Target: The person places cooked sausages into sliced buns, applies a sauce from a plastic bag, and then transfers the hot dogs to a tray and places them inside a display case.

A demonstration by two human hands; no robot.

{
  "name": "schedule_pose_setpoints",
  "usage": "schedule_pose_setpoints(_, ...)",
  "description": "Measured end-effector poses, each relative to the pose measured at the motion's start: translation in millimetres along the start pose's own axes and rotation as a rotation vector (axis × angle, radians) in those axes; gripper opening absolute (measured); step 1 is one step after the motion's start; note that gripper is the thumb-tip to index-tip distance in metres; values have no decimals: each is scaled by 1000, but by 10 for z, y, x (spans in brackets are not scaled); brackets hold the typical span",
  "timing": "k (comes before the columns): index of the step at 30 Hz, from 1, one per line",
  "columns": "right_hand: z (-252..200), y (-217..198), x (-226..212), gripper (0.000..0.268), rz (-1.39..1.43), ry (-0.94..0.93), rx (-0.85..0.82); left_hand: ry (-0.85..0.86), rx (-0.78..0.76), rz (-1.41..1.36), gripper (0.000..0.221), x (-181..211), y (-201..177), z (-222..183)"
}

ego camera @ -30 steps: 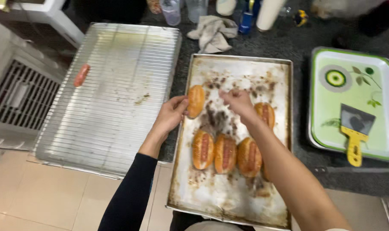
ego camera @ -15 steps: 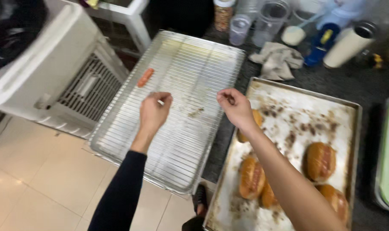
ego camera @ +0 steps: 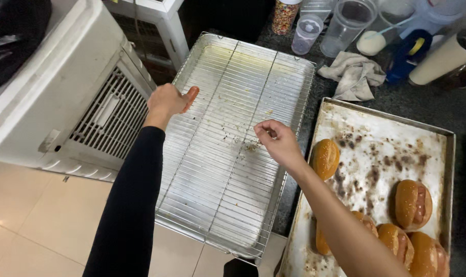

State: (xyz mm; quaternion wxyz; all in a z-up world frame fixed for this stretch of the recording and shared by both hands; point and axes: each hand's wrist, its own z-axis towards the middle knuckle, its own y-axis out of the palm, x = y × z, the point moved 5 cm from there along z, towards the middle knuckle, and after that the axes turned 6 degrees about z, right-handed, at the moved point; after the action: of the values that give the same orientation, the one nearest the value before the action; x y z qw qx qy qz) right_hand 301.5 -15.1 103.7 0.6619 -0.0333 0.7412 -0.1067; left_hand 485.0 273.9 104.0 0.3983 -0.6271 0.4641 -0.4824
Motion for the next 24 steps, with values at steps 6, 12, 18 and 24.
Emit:
schedule_pose_setpoints(6, 69, 110, 124, 22, 74, 11, 34, 84, -236, 1, 77, 146, -42, -9)
schedule_pose_setpoints(12, 55, 197, -61, 20, 92, 25, 70, 196, -107, -131, 43, 118, -56, -73)
schedule_pose_setpoints(18, -36, 141, -374, 18, 254, 25, 89, 380, -116, -708, 21, 268, -140, -920)
schedule_pose_setpoints(24, -290, 224, -848, 19, 154, -199, 65, 563, 14, -823, 23, 530, -408, -1762)
